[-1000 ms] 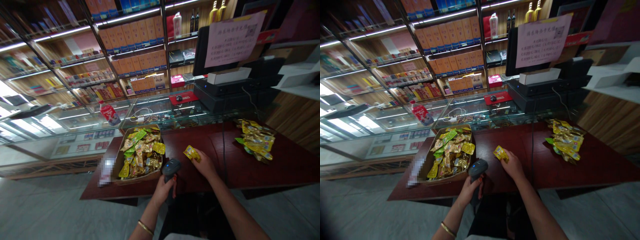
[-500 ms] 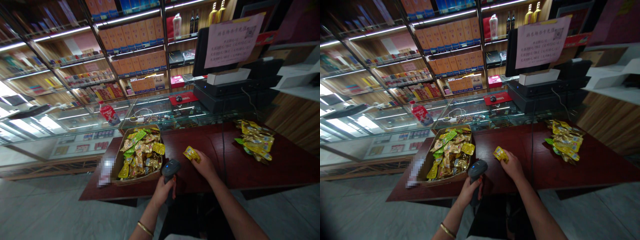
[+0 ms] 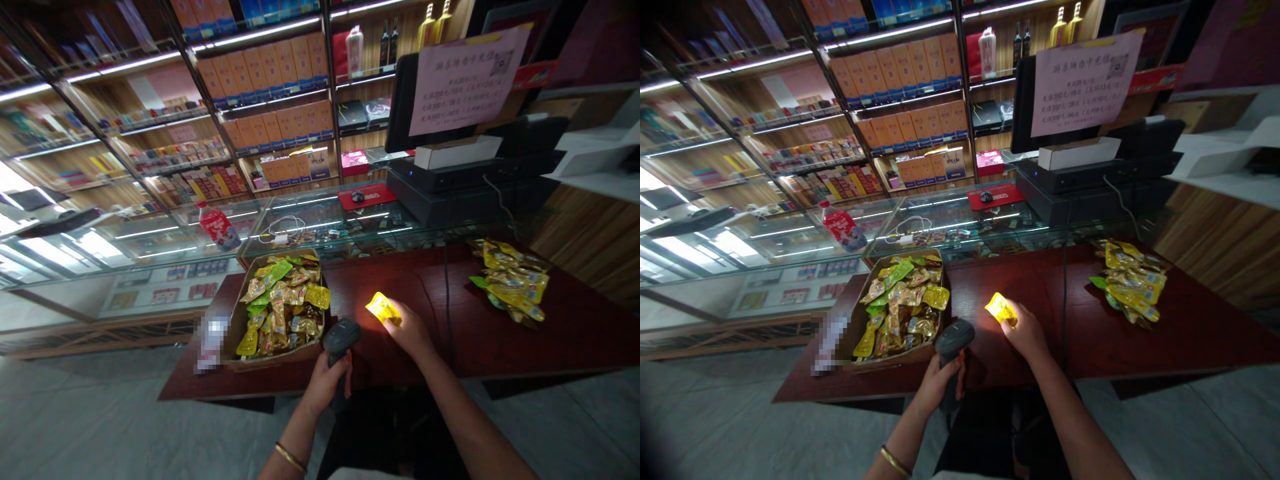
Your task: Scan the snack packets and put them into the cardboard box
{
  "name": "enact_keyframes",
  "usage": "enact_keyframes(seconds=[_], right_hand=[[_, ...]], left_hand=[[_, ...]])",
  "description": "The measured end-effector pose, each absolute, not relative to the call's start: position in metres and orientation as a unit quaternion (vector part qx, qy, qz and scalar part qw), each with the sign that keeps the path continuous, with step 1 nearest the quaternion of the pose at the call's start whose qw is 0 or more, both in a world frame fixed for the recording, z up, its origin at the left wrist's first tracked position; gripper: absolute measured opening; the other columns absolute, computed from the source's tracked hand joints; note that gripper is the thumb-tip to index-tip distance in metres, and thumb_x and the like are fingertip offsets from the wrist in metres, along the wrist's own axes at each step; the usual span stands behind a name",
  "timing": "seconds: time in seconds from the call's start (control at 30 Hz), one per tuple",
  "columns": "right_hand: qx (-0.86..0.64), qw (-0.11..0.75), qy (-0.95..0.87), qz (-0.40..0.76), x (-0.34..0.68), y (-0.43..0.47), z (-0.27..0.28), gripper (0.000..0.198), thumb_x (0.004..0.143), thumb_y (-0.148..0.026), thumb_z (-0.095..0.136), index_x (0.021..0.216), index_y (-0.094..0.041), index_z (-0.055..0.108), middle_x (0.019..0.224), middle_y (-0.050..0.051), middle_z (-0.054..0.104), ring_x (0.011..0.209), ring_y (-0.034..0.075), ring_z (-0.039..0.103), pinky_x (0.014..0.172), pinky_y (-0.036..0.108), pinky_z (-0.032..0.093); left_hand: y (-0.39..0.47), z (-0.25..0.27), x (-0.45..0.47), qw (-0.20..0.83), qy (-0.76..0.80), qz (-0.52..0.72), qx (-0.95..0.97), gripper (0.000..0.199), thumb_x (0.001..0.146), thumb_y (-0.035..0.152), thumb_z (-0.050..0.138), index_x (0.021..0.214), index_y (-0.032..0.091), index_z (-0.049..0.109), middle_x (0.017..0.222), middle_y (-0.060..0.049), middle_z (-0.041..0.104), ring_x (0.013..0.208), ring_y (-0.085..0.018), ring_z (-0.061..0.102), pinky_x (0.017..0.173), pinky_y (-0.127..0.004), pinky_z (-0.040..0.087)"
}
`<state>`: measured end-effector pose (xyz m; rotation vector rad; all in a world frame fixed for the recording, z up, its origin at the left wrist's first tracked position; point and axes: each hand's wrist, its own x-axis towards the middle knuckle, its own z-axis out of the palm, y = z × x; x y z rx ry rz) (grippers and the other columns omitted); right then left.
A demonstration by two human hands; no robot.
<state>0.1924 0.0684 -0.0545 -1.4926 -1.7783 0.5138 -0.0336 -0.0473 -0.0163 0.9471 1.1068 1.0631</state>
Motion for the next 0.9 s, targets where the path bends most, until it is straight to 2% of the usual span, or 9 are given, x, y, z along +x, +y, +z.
enact_keyframes(seconds=[0.33, 0.5, 0.73, 0.9], right_hand=[[-0.562, 0.404, -0.699, 0.181, 0.1935, 0.0698, -0.0608, 0.051, 0.079, -0.022, 0.055, 0.128, -0.018, 0.066, 0.125, 0.012, 0.072, 0.115, 0.028, 0.068, 0.101, 0.042, 0.054], [-0.568, 0.390, -0.698, 0.192, 0.1938, 0.0684, -0.0579, 0.051, 0.080, -0.024, 0.057, 0.131, -0.022, 0.064, 0.125, 0.010, 0.071, 0.114, 0.028, 0.068, 0.101, 0.042, 0.054], [-0.570, 0.406, -0.685, 0.201, 0.1908, 0.0678, -0.0518, 0.050, 0.084, -0.029, 0.056, 0.132, -0.021, 0.063, 0.125, 0.012, 0.070, 0.113, 0.029, 0.067, 0.098, 0.043, 0.054], [-0.615, 0.450, -0.594, 0.258, 0.1937, 0.0701, -0.0529, 0.069, 0.082, -0.042, 0.063, 0.146, -0.021, 0.048, 0.119, 0.011, 0.072, 0.100, 0.028, 0.072, 0.090, 0.043, 0.057]], left_hand=[[-0.0489, -0.0157, -0.0348, 0.611, 0.482, 0.463, 0.424, 0.042, 0.078, 0.057, 0.072, 0.078, 0.017, 0.058, 0.047, 0.004, 0.055, 0.034, -0.010, 0.050, 0.037, -0.019, 0.034], [-0.0489, -0.0151, -0.0349, 0.593, 0.484, 0.462, 0.449, 0.045, 0.080, 0.060, 0.070, 0.073, 0.017, 0.058, 0.044, 0.003, 0.054, 0.034, -0.010, 0.049, 0.038, -0.020, 0.032], [-0.0473, -0.0185, -0.0345, 0.600, 0.485, 0.462, 0.437, 0.045, 0.081, 0.060, 0.068, 0.076, 0.017, 0.058, 0.044, 0.004, 0.054, 0.033, -0.010, 0.048, 0.037, -0.019, 0.030], [-0.0460, -0.0177, -0.0333, 0.613, 0.488, 0.460, 0.418, 0.044, 0.077, 0.059, 0.072, 0.080, 0.018, 0.057, 0.045, 0.006, 0.053, 0.032, -0.010, 0.047, 0.035, -0.019, 0.035]])
